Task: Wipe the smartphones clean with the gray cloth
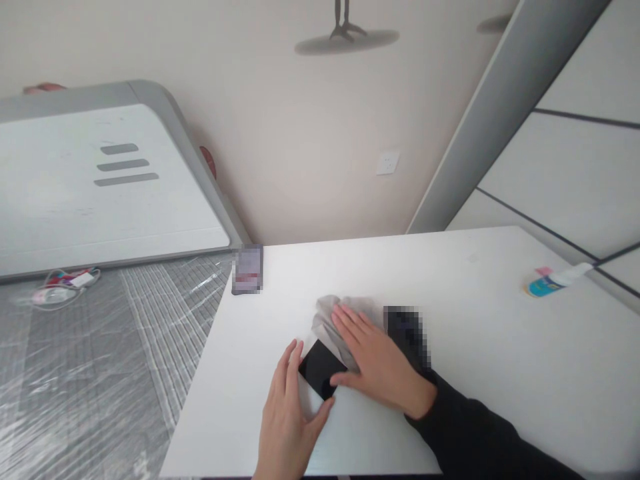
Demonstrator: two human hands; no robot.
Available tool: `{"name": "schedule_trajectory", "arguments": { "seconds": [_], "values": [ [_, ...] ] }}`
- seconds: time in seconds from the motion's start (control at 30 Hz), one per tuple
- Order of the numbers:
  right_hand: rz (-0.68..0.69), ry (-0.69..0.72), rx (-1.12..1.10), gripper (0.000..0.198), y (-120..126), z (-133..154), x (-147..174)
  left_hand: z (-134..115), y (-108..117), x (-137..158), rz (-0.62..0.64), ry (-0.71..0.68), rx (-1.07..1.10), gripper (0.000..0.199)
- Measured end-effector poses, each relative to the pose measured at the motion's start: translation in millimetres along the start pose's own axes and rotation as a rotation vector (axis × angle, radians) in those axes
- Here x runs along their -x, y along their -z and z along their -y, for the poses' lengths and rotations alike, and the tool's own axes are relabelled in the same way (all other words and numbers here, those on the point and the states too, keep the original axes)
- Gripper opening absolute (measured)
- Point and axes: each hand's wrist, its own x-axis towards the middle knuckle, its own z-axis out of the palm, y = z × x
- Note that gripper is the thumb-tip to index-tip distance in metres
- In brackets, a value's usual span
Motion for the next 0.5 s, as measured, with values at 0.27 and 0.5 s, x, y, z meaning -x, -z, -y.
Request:
{"name": "schedule_trajectory", "arguments": {
  "seconds": [0.27,0.5],
  "values": [
    [0.006,0.103,-0.347,0.056,-17.1,6.3,15.8,-3.3,2.4,-2.4,0.0,-0.018,-0.035,0.1],
    [-0.334,-0.19,-0.626,0.038,3.9,-31.5,24.7,-4.8,6.3,-7.2,-0.015,-0.118,-0.08,0.077]
  ]
}}
